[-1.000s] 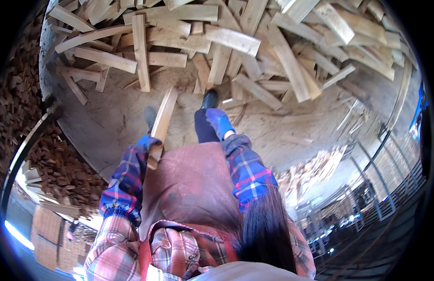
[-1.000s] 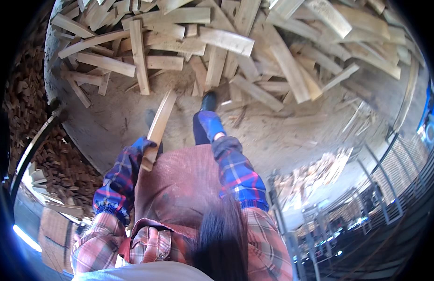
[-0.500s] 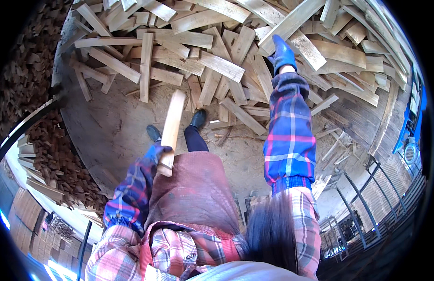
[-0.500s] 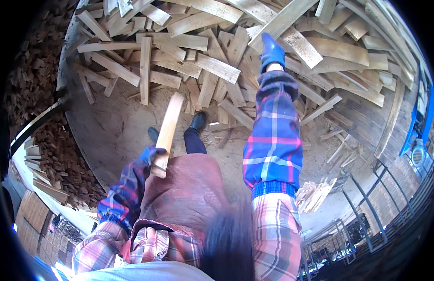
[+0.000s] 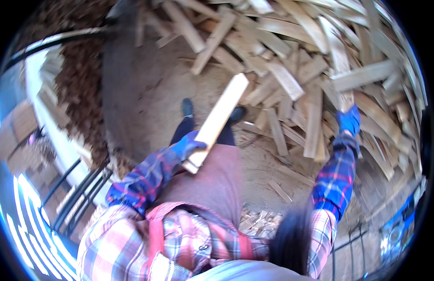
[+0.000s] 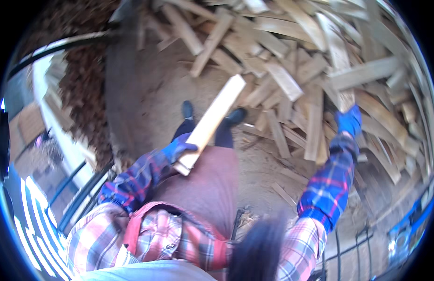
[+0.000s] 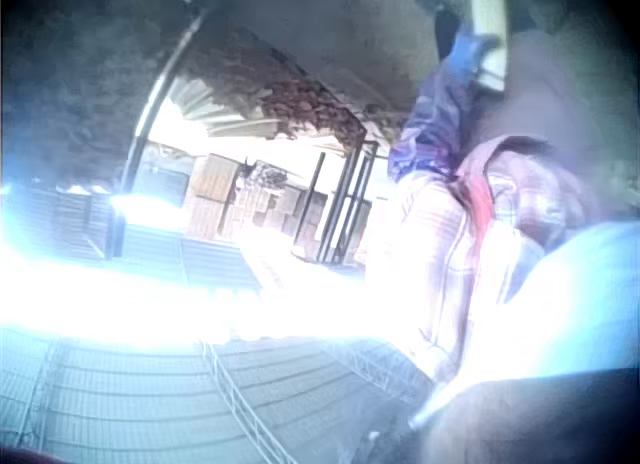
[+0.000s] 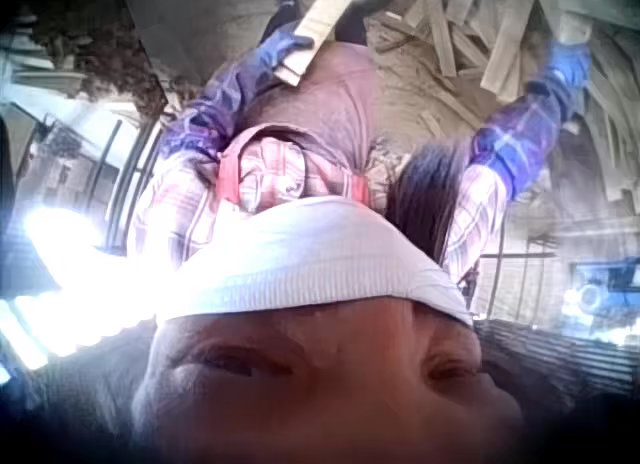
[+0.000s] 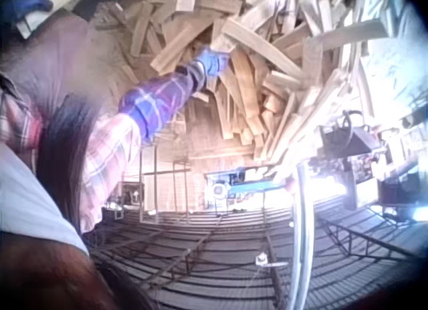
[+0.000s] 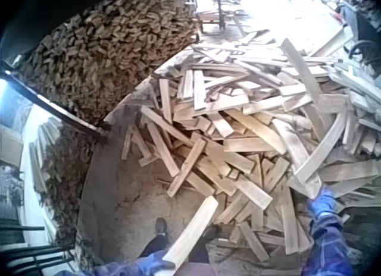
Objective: The person repeatedly picks up individual wooden planks from a large pile on the floor, briefly inspects them, and places them into a separate, organized stack. The task involves continuous handling of the planks one at a time.
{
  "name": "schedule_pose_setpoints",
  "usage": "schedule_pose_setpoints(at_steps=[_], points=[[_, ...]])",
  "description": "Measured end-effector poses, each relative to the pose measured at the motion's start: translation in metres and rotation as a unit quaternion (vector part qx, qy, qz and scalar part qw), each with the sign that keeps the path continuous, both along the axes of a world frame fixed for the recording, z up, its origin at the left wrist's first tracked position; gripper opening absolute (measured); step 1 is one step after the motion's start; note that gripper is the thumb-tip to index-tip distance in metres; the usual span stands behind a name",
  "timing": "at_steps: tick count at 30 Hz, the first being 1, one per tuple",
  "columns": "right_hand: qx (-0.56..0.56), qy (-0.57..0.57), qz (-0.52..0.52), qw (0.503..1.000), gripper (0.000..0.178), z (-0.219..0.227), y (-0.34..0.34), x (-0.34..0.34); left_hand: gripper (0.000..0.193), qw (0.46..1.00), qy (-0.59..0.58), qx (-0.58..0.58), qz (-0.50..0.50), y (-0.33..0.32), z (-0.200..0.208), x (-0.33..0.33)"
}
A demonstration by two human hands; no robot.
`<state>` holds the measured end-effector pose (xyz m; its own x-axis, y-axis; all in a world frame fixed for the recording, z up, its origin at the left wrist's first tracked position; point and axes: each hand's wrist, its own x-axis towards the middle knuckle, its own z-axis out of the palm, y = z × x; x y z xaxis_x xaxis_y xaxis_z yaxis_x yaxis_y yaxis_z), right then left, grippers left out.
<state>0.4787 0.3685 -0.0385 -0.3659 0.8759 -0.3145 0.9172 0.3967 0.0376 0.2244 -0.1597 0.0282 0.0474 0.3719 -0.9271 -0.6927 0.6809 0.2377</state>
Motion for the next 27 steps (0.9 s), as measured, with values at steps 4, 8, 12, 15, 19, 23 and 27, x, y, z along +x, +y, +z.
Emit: schedule_pose_setpoints(at_steps=[4, 8, 12, 15, 19, 23, 27], points=[[-0.069, 0.018, -0.127, 0.989, 0.058, -0.007, -0.102, -0.034, 0.046, 0.985, -0.028, -0.097, 0.141, -0.048, 0.02, -0.006], [-0.32, 0.368, -0.297, 0.821, 0.025, -0.026, -0.192, 0.006, 0.041, 0.951, -0.018, -0.129, 0.279, -0.091, 0.072, -0.046], [-0.47, 0.38, -0.333, 0.724, 0.021, 0.036, -0.314, 0.003, 0.036, 0.903, 0.115, -0.113, 0.397, -0.161, 0.102, -0.081], [-0.575, 0.297, -0.48, 0.591, 0.027, 0.071, -0.392, -0.017, 0.037, 0.821, 0.322, -0.153, 0.446, -0.236, 0.135, -0.109], [-0.625, 0.289, -0.472, 0.551, 0.039, 0.056, -0.451, -0.045, 0.052, 0.744, 0.443, -0.102, 0.489, -0.306, 0.205, -0.234], [-0.675, 0.305, -0.315, 0.594, 0.043, 0.134, -0.492, -0.164, 0.034, 0.605, 0.68, 0.02, 0.414, -0.36, 0.288, -0.374], [-0.776, 0.275, -0.255, 0.507, 0.041, 0.235, -0.528, -0.294, 0.017, 0.607, 0.749, 0.11, 0.242, -0.344, 0.235, -0.356]])
